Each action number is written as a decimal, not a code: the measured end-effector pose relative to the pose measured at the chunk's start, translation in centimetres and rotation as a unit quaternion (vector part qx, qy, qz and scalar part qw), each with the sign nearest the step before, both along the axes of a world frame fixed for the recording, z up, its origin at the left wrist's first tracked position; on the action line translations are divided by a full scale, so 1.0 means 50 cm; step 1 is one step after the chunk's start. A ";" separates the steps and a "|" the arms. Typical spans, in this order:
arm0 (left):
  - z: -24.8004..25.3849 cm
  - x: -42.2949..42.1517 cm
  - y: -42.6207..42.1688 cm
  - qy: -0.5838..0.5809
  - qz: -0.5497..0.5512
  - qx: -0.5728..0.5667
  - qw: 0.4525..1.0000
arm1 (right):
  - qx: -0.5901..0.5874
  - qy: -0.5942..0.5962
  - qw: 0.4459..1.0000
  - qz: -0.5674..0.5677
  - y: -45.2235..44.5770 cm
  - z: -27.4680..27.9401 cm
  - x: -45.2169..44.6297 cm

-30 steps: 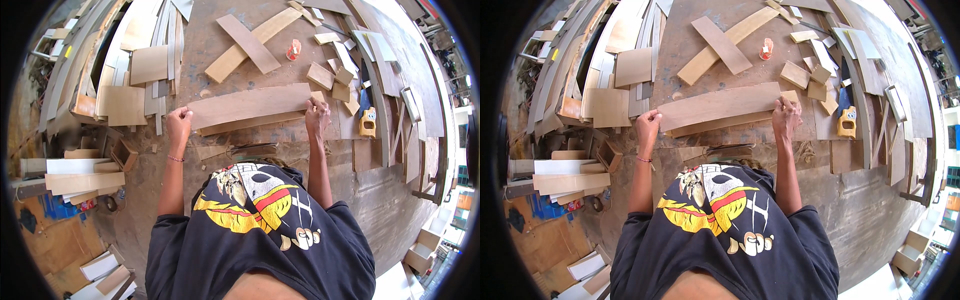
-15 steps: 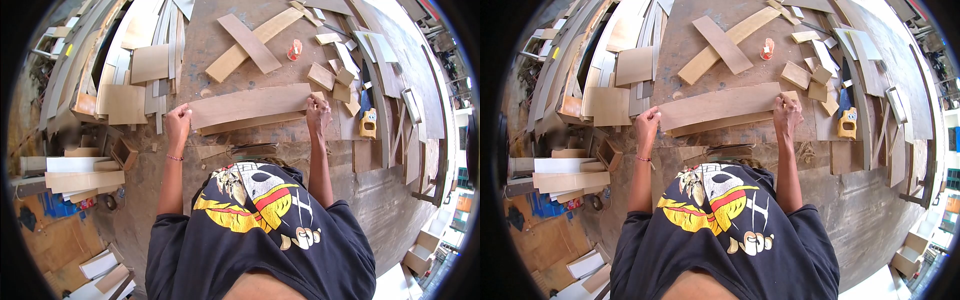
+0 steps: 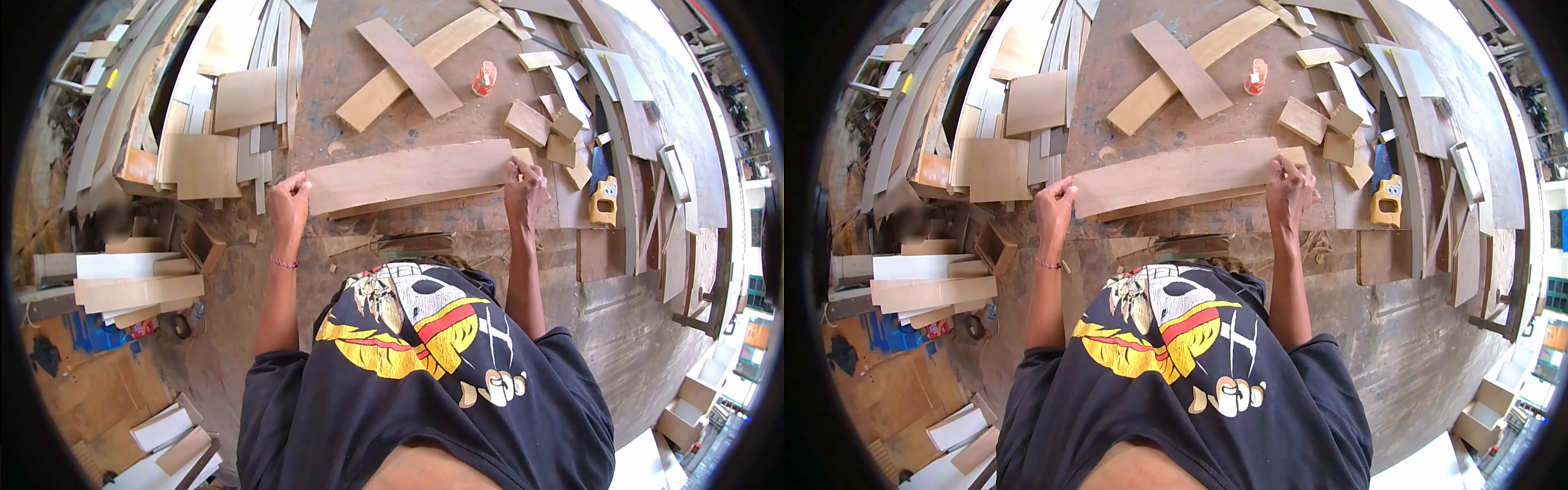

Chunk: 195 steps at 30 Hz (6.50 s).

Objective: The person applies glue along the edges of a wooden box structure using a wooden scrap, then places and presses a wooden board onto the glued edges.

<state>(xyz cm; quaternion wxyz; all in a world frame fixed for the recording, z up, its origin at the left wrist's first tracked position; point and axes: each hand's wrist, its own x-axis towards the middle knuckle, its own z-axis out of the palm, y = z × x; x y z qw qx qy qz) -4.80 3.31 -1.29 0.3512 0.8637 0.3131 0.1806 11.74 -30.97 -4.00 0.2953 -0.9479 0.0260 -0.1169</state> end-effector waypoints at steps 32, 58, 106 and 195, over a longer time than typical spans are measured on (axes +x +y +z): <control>-0.046 -0.002 -0.004 0.005 0.011 -0.042 0.999 | 0.016 0.009 1.000 0.006 -0.029 -0.030 0.014; -0.018 0.142 -0.101 0.234 -0.325 0.186 0.897 | -0.206 0.118 0.858 0.457 -0.086 0.000 0.183; -0.046 0.072 -0.120 0.153 -0.169 0.151 0.962 | -0.200 -0.067 0.887 0.411 -0.015 -0.048 0.127; -0.099 0.095 -0.320 -0.239 0.147 -0.723 0.632 | -0.012 -0.079 0.954 0.288 -0.004 -0.015 0.342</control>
